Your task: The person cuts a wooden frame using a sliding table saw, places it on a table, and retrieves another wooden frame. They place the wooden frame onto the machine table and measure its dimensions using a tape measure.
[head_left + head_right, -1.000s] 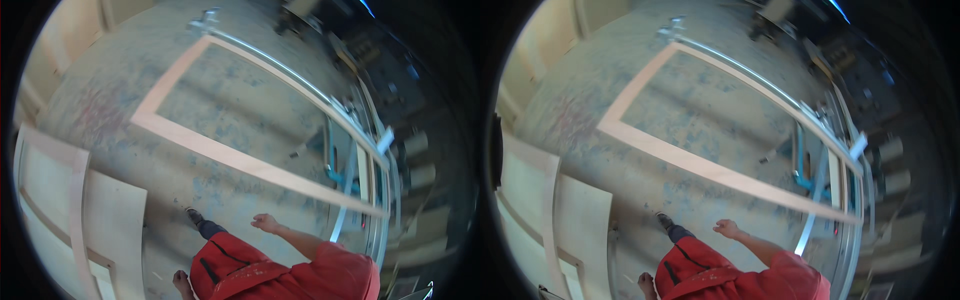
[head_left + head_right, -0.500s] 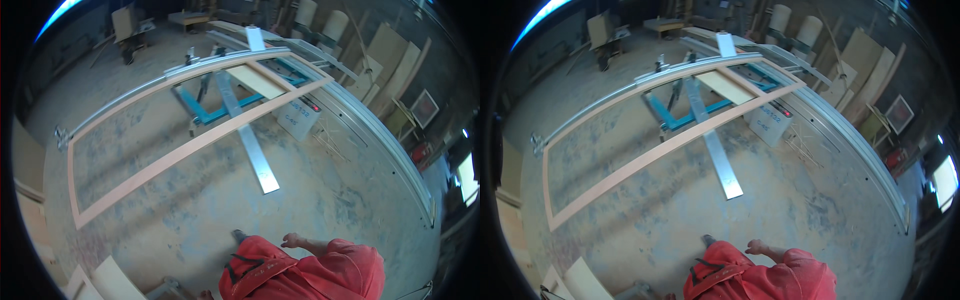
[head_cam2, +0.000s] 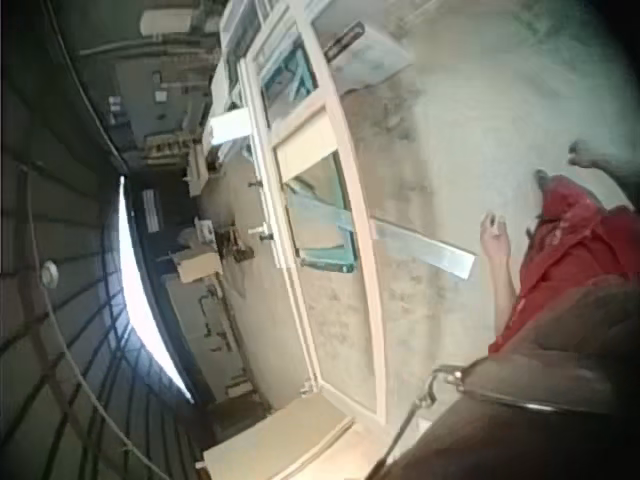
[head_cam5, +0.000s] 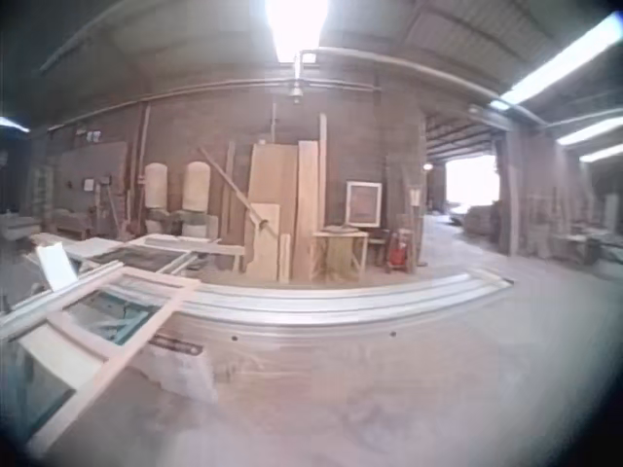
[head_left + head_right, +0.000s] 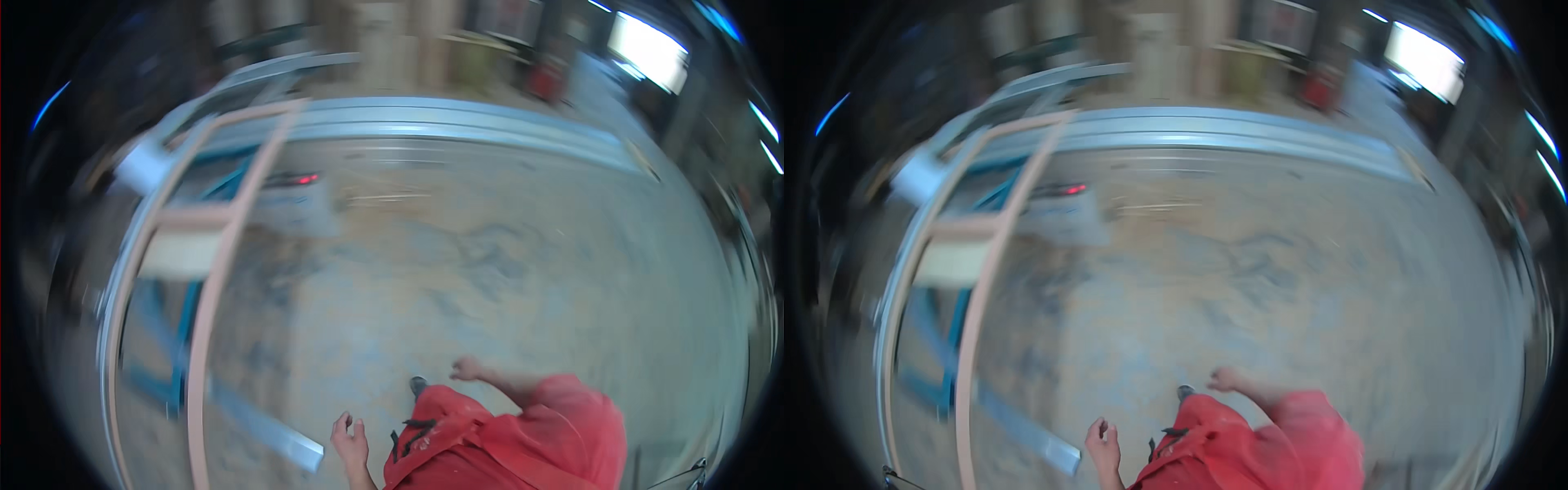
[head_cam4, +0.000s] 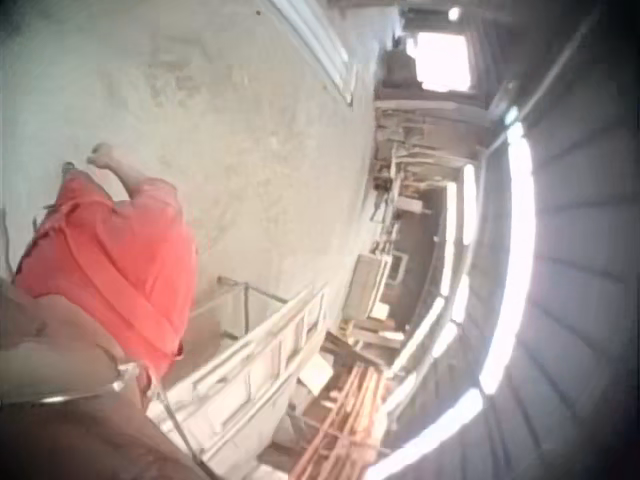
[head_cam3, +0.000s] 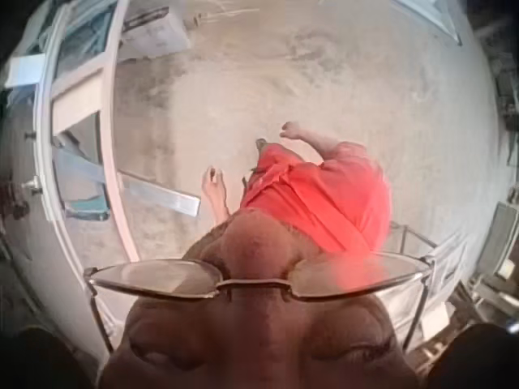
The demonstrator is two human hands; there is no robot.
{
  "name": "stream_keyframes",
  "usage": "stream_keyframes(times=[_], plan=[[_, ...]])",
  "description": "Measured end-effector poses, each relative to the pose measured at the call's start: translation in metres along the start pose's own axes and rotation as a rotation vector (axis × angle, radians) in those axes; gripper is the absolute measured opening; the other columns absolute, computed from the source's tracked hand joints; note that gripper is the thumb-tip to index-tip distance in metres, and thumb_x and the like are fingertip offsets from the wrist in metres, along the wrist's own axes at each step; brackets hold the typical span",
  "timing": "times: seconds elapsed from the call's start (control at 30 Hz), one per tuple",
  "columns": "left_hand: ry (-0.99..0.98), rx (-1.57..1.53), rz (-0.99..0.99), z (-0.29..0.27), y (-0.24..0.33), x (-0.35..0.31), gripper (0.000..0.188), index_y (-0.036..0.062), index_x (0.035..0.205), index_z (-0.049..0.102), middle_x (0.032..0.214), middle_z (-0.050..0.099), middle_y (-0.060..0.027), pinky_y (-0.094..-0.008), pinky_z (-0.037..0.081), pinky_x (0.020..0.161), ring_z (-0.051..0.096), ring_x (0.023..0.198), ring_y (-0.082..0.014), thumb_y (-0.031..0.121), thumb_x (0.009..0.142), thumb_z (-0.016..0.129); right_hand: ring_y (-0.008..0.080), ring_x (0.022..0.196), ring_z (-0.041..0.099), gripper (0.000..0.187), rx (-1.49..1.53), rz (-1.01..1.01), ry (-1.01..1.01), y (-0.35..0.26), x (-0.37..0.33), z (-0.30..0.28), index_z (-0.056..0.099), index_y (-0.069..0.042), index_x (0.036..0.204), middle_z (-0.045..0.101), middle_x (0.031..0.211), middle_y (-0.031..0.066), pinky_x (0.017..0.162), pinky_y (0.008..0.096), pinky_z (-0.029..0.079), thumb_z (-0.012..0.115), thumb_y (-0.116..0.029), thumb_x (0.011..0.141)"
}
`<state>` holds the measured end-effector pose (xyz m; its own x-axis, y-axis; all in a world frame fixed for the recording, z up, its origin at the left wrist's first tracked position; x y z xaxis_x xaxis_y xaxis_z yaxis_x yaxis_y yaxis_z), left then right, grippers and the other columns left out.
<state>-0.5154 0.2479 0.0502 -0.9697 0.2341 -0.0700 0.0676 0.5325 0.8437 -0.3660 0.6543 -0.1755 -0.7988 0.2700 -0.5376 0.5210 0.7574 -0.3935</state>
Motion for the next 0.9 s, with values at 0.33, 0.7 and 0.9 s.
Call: stream_keyframes(times=[0.33,0.7,0.9], plan=[[-0.517,0.267,-0.023,0.091,0.120,0.230,0.049,-0.0024,0.133,0.060,0.128,0.065,-0.0251,-0.0436,0.048,0.104,0.062,0.119,-0.0388,0.032,0.099,0.063,0.0409,0.104,0.068,0.050,0.392,0.265,0.189,-0.024,0.167,-0.196,0.073,-0.002,0.111,0.072,0.109,0.0239,0.093,0.0482,0.054,0.071,-0.041,0.081],[-0.227,0.187,0.454,0.079,0.244,0.629,0.034,-0.0005,0.117,0.068,0.111,0.070,-0.0215,-0.0468,0.051,0.092,0.066,0.103,-0.0406,0.011,0.085,0.073,0.0357,0.092,0.072,0.043,0.515,0.073,0.315,-0.189,0.401,-0.379,0.070,-0.002,0.115,0.074,0.098,0.0202,0.083,0.0451,0.056,0.073,-0.032,0.084],[-0.054,0.170,0.499,0.042,0.272,0.818,0.036,0.0015,0.116,0.069,0.113,0.070,-0.0193,-0.0441,0.053,0.092,0.065,0.107,-0.0378,0.016,0.084,0.077,0.0180,0.079,0.069,0.031,0.642,-0.116,0.510,-0.257,0.502,-0.536,0.068,0.002,0.107,0.072,0.086,0.0151,0.073,0.0345,0.054,0.075,-0.018,0.084]])
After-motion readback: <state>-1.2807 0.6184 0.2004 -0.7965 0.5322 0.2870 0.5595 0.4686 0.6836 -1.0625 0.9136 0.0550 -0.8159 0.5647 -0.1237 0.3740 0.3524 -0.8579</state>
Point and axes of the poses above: each hand's wrist, its own x-axis towards the middle knuckle, its own z-axis out of the palm, y = z × x, the point moved 9 cm from there along x, towards the middle knuckle
